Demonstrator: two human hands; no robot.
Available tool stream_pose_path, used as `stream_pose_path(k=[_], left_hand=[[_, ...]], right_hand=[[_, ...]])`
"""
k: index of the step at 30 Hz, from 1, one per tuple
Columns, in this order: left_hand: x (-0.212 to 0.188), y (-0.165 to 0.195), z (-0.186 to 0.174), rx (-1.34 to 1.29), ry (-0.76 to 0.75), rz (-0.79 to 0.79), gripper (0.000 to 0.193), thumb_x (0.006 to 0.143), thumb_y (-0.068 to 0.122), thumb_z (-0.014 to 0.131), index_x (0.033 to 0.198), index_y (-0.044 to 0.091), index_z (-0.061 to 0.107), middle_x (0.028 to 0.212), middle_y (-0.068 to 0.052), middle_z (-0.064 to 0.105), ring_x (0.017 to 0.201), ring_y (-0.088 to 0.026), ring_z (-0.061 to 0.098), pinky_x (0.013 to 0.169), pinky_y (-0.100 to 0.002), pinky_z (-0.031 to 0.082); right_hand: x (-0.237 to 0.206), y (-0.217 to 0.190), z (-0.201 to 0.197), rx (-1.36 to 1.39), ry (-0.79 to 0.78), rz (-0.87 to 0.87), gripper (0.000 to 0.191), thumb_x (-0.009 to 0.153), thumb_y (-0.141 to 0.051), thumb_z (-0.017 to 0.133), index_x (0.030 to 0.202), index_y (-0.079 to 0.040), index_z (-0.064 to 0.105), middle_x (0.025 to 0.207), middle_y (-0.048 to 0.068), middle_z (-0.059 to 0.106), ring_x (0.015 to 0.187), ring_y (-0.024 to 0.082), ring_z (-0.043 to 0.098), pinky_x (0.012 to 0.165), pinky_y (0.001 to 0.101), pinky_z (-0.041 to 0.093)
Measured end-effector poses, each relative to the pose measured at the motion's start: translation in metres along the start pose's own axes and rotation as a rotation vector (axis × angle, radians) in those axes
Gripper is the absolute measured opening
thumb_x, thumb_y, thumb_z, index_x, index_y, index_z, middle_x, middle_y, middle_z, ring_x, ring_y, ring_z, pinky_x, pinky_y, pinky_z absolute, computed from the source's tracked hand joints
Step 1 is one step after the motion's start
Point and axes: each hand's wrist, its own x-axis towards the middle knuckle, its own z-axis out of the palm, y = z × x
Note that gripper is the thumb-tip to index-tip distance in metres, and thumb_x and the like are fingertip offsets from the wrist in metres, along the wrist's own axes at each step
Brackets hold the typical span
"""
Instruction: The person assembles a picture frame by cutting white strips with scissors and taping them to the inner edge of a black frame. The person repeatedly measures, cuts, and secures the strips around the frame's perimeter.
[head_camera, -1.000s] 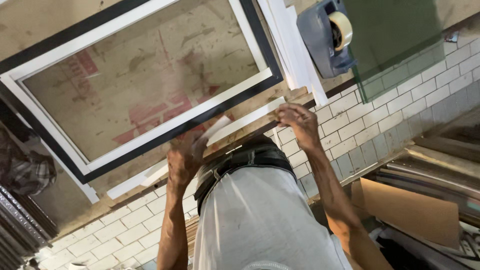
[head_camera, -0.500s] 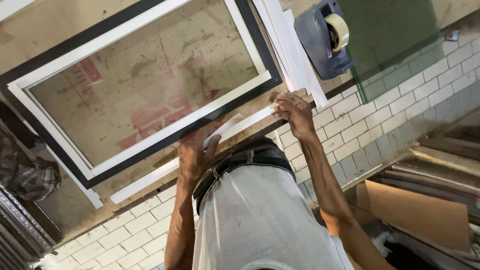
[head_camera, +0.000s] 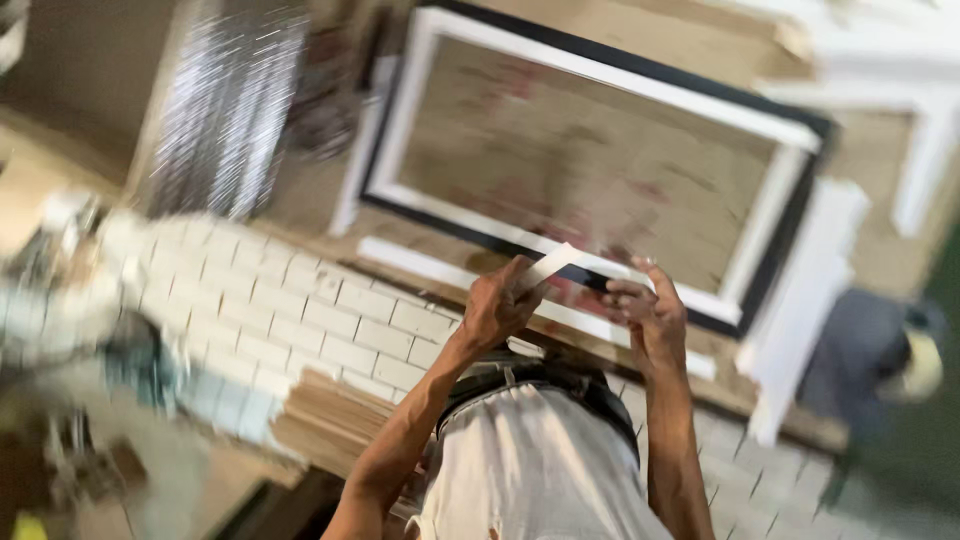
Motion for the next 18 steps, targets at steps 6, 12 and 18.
stream_pose_path(k=[6, 12, 18], left_hand=[[-0.011, -0.087, -0.134, 0.266, 0.231, -0.478, 0.026, 0.092, 0.022, 0.075, 0.11, 0.005, 0.066, 0.085, -0.012, 0.076, 0.066, -0.021, 0.072, 0.054, -0.036, 0.06], [0.099, -0.144, -0.249, 0.484, 0.328, -0.169, 0.044, 0.083, 0.014, 0.078, 0.126, 0.013, 0.067, 0.081, -0.012, 0.072, 0.063, -0.03, 0.068, 0.056, -0.044, 0.052], [0.294, -0.171, -0.272, 0.676, 0.388, 0.116, 0.036, 0.075, 0.021, 0.077, 0.106, 0.004, 0.069, 0.077, -0.016, 0.071, 0.066, -0.034, 0.07, 0.054, -0.046, 0.052]], right_hand=[[0.053, 0.02, 0.071, -0.044, -0.289, 0.159, 0.079, 0.08, 0.002, 0.078, 0.151, -0.002, 0.043, 0.114, 0.021, 0.071, 0.096, 0.028, 0.072, 0.082, 0.033, 0.059], [0.088, 0.066, 0.163, 0.02, -0.205, 0.152, 0.085, 0.075, -0.001, 0.076, 0.153, -0.01, 0.043, 0.111, 0.02, 0.068, 0.092, 0.03, 0.07, 0.08, 0.0434, 0.062], [0.062, 0.089, 0.195, 0.016, -0.101, 0.061, 0.086, 0.08, -0.006, 0.075, 0.154, -0.004, 0.031, 0.113, 0.023, 0.069, 0.091, 0.031, 0.07, 0.085, 0.0442, 0.062]])
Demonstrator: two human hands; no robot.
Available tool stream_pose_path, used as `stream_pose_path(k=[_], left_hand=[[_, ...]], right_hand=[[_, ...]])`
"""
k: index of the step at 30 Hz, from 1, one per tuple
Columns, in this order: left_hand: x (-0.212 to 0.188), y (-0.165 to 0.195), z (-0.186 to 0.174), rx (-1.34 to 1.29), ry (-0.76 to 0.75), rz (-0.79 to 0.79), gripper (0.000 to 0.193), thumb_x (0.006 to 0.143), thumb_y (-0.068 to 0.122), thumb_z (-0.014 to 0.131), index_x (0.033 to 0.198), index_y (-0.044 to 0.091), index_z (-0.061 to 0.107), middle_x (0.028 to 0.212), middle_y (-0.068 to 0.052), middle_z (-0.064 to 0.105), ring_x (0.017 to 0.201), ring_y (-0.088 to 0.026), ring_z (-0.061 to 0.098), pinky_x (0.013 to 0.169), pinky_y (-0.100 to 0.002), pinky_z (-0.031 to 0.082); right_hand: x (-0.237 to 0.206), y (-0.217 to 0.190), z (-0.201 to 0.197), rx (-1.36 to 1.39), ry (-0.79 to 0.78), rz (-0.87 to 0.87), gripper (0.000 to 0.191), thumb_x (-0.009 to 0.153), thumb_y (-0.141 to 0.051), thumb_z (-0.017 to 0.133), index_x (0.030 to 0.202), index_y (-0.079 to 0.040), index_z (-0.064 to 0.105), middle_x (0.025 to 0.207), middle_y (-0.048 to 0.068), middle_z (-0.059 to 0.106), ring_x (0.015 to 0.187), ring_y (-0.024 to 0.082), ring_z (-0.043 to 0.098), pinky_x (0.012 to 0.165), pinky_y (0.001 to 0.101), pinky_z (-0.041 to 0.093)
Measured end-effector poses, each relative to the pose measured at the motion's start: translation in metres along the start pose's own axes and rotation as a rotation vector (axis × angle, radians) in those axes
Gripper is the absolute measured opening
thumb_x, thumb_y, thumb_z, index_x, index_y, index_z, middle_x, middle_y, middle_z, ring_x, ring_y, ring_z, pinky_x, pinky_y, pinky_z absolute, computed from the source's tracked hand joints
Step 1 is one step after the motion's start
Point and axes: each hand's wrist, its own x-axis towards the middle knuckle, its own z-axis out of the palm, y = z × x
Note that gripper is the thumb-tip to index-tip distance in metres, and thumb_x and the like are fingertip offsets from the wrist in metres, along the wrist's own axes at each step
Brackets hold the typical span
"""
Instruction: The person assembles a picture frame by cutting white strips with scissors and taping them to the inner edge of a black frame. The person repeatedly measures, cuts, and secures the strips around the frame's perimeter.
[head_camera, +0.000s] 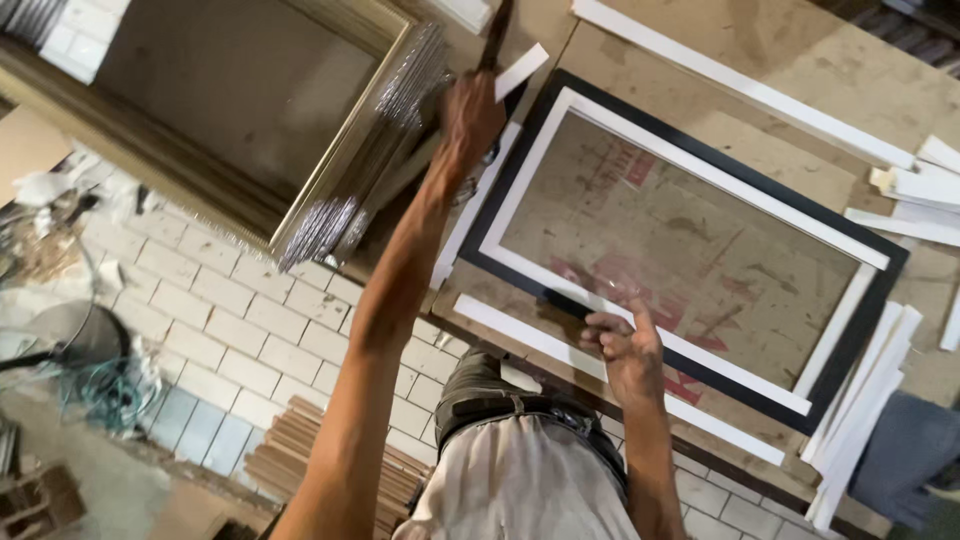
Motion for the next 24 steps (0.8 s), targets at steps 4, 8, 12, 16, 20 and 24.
stream_pose_path(k=[4, 8, 12, 16, 20, 24], left_hand=[[0.06, 0.004, 0.029, 0.153, -0.328, -0.223, 0.032, 0.08, 0.023, 0.075, 0.105, 0.003, 0.069, 0.076, -0.014, 0.071, 0.064, -0.029, 0.07, 0.051, -0.044, 0.051], [0.079, 0.008, 0.029, 0.199, -0.493, -0.336, 0.029, 0.085, 0.024, 0.073, 0.103, 0.002, 0.07, 0.074, -0.013, 0.071, 0.061, -0.025, 0.071, 0.048, -0.042, 0.051], [0.078, 0.013, 0.02, 0.121, -0.481, -0.31, 0.027, 0.09, 0.026, 0.07, 0.102, 0.002, 0.07, 0.073, -0.011, 0.072, 0.058, -0.021, 0.072, 0.044, -0.04, 0.05], [0.068, 0.013, 0.011, -0.048, -0.438, -0.275, 0.027, 0.094, 0.027, 0.068, 0.1, 0.001, 0.07, 0.071, -0.009, 0.072, 0.056, -0.017, 0.073, 0.041, -0.038, 0.049], [0.035, 0.023, -0.023, -0.48, -0.369, -0.229, 0.029, 0.099, 0.029, 0.066, 0.099, 0.0, 0.071, 0.07, -0.007, 0.072, 0.053, -0.013, 0.073, 0.038, -0.036, 0.049], [-0.062, 0.07, -0.08, -1.434, -0.307, -0.064, 0.034, 0.103, 0.024, 0.07, 0.114, -0.008, 0.068, 0.093, -0.013, 0.076, 0.078, -0.02, 0.075, 0.066, -0.041, 0.061]], right_hand=[[-0.027, -0.009, 0.0, -0.01, 0.085, -0.159, 0.093, 0.082, -0.008, 0.076, 0.163, -0.003, 0.029, 0.112, 0.022, 0.068, 0.094, 0.028, 0.07, 0.085, 0.0415, 0.061], [-0.053, -0.024, -0.003, 0.012, 0.206, -0.264, 0.092, 0.083, -0.011, 0.077, 0.161, -0.001, 0.029, 0.113, 0.023, 0.068, 0.094, 0.028, 0.07, 0.084, 0.0415, 0.06], [-0.066, -0.026, 0.0, 0.032, 0.231, -0.323, 0.091, 0.087, -0.01, 0.076, 0.163, -0.001, 0.027, 0.115, 0.022, 0.067, 0.097, 0.028, 0.069, 0.088, 0.0427, 0.059], [-0.056, -0.031, 0.011, -0.069, 0.239, -0.298, 0.092, 0.084, -0.011, 0.074, 0.163, -0.001, 0.028, 0.112, 0.021, 0.069, 0.091, 0.029, 0.071, 0.084, 0.0408, 0.059], [-0.029, -0.042, 0.035, -0.131, 0.203, -0.282, 0.087, 0.088, -0.01, 0.071, 0.164, -0.002, 0.028, 0.108, 0.022, 0.07, 0.09, 0.029, 0.07, 0.088, 0.0414, 0.059], [-0.002, -0.045, 0.059, -0.103, 0.153, -0.234, 0.08, 0.087, -0.009, 0.066, 0.158, -0.001, 0.029, 0.106, 0.02, 0.071, 0.092, 0.03, 0.071, 0.084, 0.0414, 0.06]])
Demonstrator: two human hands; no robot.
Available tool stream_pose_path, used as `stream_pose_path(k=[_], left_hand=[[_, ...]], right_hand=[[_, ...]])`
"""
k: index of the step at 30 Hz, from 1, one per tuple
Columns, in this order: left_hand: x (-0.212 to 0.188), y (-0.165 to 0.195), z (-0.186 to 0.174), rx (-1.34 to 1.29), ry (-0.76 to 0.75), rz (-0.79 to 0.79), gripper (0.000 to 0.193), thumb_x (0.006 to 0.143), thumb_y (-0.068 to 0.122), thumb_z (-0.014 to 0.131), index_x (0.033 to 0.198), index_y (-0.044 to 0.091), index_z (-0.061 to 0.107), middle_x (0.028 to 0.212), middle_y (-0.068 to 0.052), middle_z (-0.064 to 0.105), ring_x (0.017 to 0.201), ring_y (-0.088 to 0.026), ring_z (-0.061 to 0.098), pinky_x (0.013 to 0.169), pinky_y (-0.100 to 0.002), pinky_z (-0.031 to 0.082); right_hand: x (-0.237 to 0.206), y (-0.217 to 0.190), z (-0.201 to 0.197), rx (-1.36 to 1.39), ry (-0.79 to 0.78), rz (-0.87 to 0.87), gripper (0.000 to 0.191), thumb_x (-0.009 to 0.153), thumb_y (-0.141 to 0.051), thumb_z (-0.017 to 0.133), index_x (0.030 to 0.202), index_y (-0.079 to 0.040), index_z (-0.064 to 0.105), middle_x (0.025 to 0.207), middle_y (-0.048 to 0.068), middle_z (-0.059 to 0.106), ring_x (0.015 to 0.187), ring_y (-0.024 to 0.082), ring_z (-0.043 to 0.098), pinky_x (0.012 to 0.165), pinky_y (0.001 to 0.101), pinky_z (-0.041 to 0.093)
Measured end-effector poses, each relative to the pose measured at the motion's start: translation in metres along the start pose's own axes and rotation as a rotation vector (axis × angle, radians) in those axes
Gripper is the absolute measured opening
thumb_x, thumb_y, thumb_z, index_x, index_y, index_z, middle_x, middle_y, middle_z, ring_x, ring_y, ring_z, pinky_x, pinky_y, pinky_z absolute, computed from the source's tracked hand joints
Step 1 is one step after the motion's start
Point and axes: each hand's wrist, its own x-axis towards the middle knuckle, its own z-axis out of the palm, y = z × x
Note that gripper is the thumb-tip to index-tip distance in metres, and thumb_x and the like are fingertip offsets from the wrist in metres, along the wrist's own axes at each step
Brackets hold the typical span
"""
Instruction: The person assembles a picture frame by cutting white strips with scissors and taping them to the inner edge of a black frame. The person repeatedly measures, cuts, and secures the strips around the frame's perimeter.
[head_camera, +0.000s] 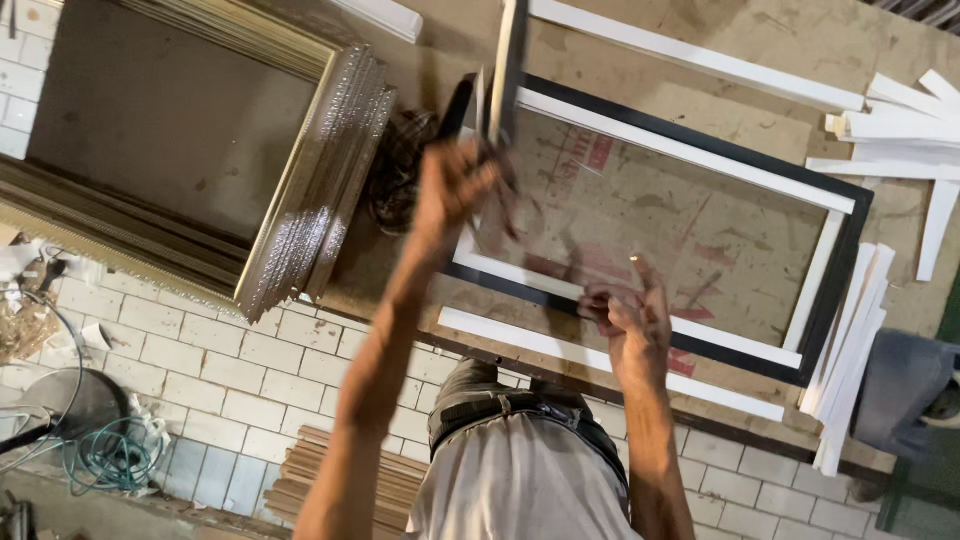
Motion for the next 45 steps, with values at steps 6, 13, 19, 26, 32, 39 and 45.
stream_pose_path(k=[6, 13, 19, 26, 32, 39, 45], left_hand=[[-0.075, -0.014, 0.109, -0.293, 0.179, -0.335, 0.026, 0.1, 0.027, 0.071, 0.093, 0.001, 0.072, 0.069, -0.006, 0.07, 0.049, -0.007, 0.056, 0.042, -0.021, 0.04], [-0.099, -0.042, 0.138, -0.372, 0.047, -0.426, 0.03, 0.102, 0.03, 0.067, 0.091, 0.003, 0.073, 0.074, -0.003, 0.072, 0.054, -0.005, 0.059, 0.044, -0.022, 0.043], [-0.085, -0.035, 0.15, 0.212, -0.073, -0.428, 0.028, 0.1, 0.033, 0.066, 0.102, 0.005, 0.071, 0.067, -0.004, 0.062, 0.055, -0.012, 0.053, 0.044, -0.032, 0.042], [-0.081, 0.01, 0.099, 0.712, -0.032, -0.12, 0.019, 0.101, 0.029, 0.067, 0.101, 0.009, 0.068, 0.078, -0.006, 0.069, 0.061, -0.021, 0.064, 0.055, -0.039, 0.046], [-0.088, 0.034, 0.093, 0.669, 0.057, -0.169, 0.012, 0.095, 0.023, 0.072, 0.099, 0.011, 0.07, 0.078, -0.006, 0.07, 0.062, -0.021, 0.065, 0.056, -0.036, 0.049], [-0.104, 0.035, 0.069, 0.61, 0.063, -0.247, 0.014, 0.095, 0.023, 0.071, 0.103, 0.012, 0.071, 0.082, -0.006, 0.074, 0.059, -0.019, 0.065, 0.056, -0.036, 0.05], [-0.111, 0.029, 0.057, 0.559, -0.054, -0.324, 0.017, 0.09, 0.018, 0.066, 0.104, 0.009, 0.067, 0.078, -0.009, 0.074, 0.06, -0.02, 0.065, 0.06, -0.037, 0.051]], right_hand=[[0.001, 0.014, 0.005, 0.411, -0.2, 0.096, 0.08, 0.087, 0.001, 0.062, 0.163, 0.004, 0.037, 0.107, 0.022, 0.072, 0.095, 0.028, 0.072, 0.076, 0.0313, 0.057], [-0.016, 0.005, 0.0, 0.321, -0.17, 0.142, 0.092, 0.089, 0.004, 0.08, 0.166, -0.006, 0.031, 0.097, 0.017, 0.071, 0.073, 0.017, 0.066, 0.061, 0.0275, 0.056], [-0.032, -0.024, -0.006, -0.096, -0.068, -0.09, 0.132, 0.061, -0.007, 0.095, 0.165, -0.012, 0.014, 0.086, 0.017, 0.07, 0.057, 0.016, 0.063, 0.041, 0.0261, 0.051], [-0.059, -0.036, -0.052, -0.653, -0.105, -0.214, 0.159, 0.052, -0.031, 0.101, 0.164, -0.013, -0.011, 0.09, 0.001, 0.057, 0.067, 0.009, 0.05, 0.051, 0.0206, 0.044], [-0.066, -0.01, -0.044, -0.532, -0.216, -0.167, 0.163, 0.051, -0.037, 0.103, 0.171, -0.014, -0.005, 0.092, -0.003, 0.051, 0.083, 0.011, 0.049, 0.071, 0.0211, 0.043], [-0.057, -0.015, -0.019, -0.669, -0.237, -0.003, 0.16, 0.045, -0.039, 0.102, 0.164, -0.013, -0.002, 0.088, -0.002, 0.054, 0.073, 0.008, 0.056, 0.055, 0.0215, 0.048], [-0.049, -0.012, -0.004, -0.693, -0.314, -0.051, 0.157, 0.053, -0.037, 0.102, 0.168, -0.014, -0.002, 0.086, 0.0, 0.056, 0.069, 0.008, 0.053, 0.059, 0.0203, 0.043]])
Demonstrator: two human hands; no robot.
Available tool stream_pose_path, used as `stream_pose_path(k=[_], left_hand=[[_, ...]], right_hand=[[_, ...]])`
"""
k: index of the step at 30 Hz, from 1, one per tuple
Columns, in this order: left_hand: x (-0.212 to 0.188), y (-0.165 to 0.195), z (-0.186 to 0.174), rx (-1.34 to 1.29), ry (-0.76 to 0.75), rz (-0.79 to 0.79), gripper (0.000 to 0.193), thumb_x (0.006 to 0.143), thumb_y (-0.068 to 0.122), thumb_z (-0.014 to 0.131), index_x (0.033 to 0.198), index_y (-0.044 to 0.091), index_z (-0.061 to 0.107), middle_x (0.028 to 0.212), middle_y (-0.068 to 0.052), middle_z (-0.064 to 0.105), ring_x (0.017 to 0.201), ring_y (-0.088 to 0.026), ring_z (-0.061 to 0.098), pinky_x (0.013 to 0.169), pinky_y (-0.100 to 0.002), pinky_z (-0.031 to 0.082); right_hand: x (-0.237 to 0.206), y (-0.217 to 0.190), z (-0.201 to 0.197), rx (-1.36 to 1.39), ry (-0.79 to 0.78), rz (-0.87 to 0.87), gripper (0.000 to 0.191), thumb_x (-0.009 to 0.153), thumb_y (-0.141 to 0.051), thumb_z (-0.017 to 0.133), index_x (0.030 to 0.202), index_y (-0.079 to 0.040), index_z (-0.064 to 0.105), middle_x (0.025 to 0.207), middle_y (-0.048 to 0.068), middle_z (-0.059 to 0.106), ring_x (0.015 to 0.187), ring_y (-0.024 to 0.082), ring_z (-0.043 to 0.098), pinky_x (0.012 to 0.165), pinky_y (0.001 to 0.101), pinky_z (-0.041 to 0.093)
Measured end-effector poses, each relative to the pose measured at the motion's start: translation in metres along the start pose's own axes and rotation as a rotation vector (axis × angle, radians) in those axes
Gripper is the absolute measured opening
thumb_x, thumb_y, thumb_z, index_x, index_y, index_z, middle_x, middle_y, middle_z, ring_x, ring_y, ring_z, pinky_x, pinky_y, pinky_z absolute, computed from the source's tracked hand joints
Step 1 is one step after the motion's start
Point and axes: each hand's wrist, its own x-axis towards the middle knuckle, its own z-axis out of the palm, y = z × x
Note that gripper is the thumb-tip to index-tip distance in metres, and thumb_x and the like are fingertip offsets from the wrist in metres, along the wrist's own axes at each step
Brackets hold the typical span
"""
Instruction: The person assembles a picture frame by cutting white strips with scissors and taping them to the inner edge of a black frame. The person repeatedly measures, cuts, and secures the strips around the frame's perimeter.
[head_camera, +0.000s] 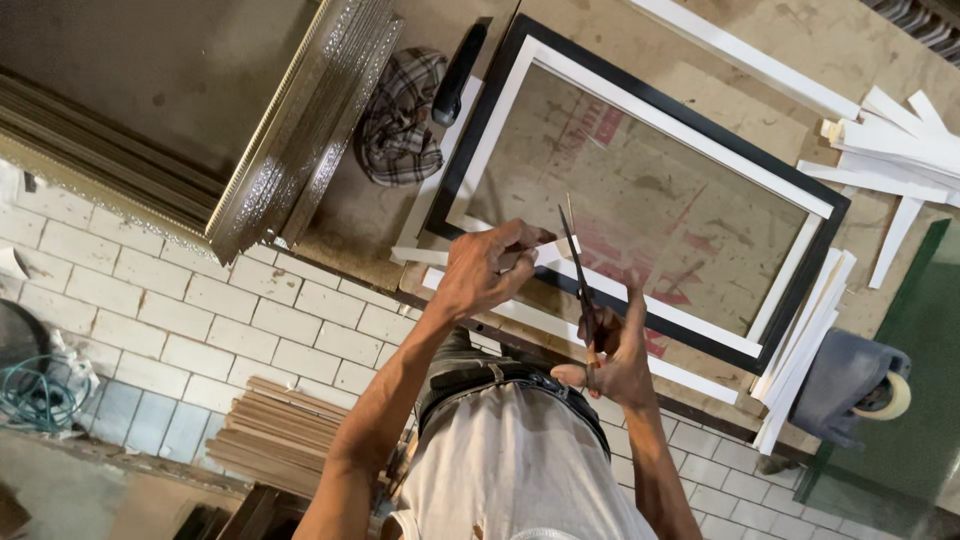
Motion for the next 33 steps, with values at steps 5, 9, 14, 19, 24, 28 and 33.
stream_pose_path(k=[5, 9, 14, 19, 24, 28, 33], left_hand=[[-0.004, -0.006, -0.008, -0.147, 0.012, 0.08, 0.014, 0.084, 0.013, 0.064, 0.096, 0.005, 0.063, 0.092, -0.008, 0.076, 0.063, -0.017, 0.066, 0.061, -0.033, 0.053], [-0.007, -0.012, -0.014, -0.242, -0.044, -0.018, 0.013, 0.08, 0.013, 0.061, 0.089, 0.003, 0.062, 0.081, -0.008, 0.072, 0.063, -0.017, 0.057, 0.058, -0.033, 0.049], [-0.015, -0.02, -0.027, -0.262, -0.059, -0.014, 0.017, 0.081, 0.017, 0.062, 0.089, 0.002, 0.063, 0.077, -0.008, 0.069, 0.067, -0.015, 0.061, 0.063, -0.032, 0.051], [-0.023, -0.024, -0.038, -0.357, -0.041, 0.004, 0.023, 0.083, 0.016, 0.061, 0.099, 0.0, 0.066, 0.084, -0.01, 0.071, 0.075, -0.017, 0.067, 0.072, -0.034, 0.057], [-0.032, -0.03, -0.044, -0.387, -0.004, -0.033, 0.037, 0.083, 0.015, 0.058, 0.114, -0.002, 0.07, 0.092, -0.011, 0.077, 0.083, -0.018, 0.075, 0.086, -0.035, 0.063], [-0.051, -0.048, -0.053, -0.394, 0.06, -0.032, 0.029, 0.084, 0.015, 0.06, 0.104, -0.003, 0.071, 0.095, -0.015, 0.078, 0.081, -0.02, 0.073, 0.076, -0.036, 0.062], [-0.084, -0.081, -0.067, -0.477, 0.173, -0.002, 0.022, 0.09, 0.019, 0.059, 0.091, -0.002, 0.066, 0.112, -0.016, 0.077, 0.084, -0.019, 0.074, 0.073, -0.035, 0.063]], right_hand=[[0.004, 0.005, 0.003, 0.068, -0.036, 0.065, 0.149, 0.054, -0.027, 0.101, 0.167, -0.017, 0.005, 0.084, 0.001, 0.058, 0.068, 0.009, 0.054, 0.057, 0.0221, 0.042], [0.007, 0.01, 0.006, 0.164, -0.081, 0.061, 0.142, 0.06, -0.016, 0.099, 0.168, -0.017, 0.007, 0.079, 0.001, 0.057, 0.071, 0.009, 0.054, 0.062, 0.022, 0.043], [0.012, 0.011, 0.011, 0.154, -0.131, 0.076, 0.138, 0.062, -0.008, 0.097, 0.168, -0.018, 0.009, 0.076, 0.0, 0.056, 0.07, 0.009, 0.053, 0.062, 0.0228, 0.043], [0.018, 0.006, 0.019, 0.074, -0.126, 0.163, 0.134, 0.06, -0.003, 0.095, 0.166, -0.018, 0.013, 0.076, 0.0, 0.061, 0.068, 0.01, 0.058, 0.063, 0.0247, 0.049], [0.024, 0.001, 0.029, 0.003, -0.139, 0.191, 0.132, 0.061, 0.0, 0.093, 0.166, -0.018, 0.015, 0.074, 0.001, 0.063, 0.069, 0.011, 0.063, 0.066, 0.0256, 0.053], [0.03, -0.002, 0.044, -0.028, -0.222, 0.164, 0.129, 0.065, -0.002, 0.091, 0.166, -0.016, 0.011, 0.075, 0.002, 0.066, 0.067, 0.009, 0.061, 0.063, 0.0243, 0.052], [0.044, -0.01, 0.077, 0.085, -0.379, 0.133, 0.127, 0.073, -0.009, 0.093, 0.166, -0.009, 0.008, 0.079, 0.004, 0.069, 0.066, 0.007, 0.063, 0.063, 0.023, 0.053]])
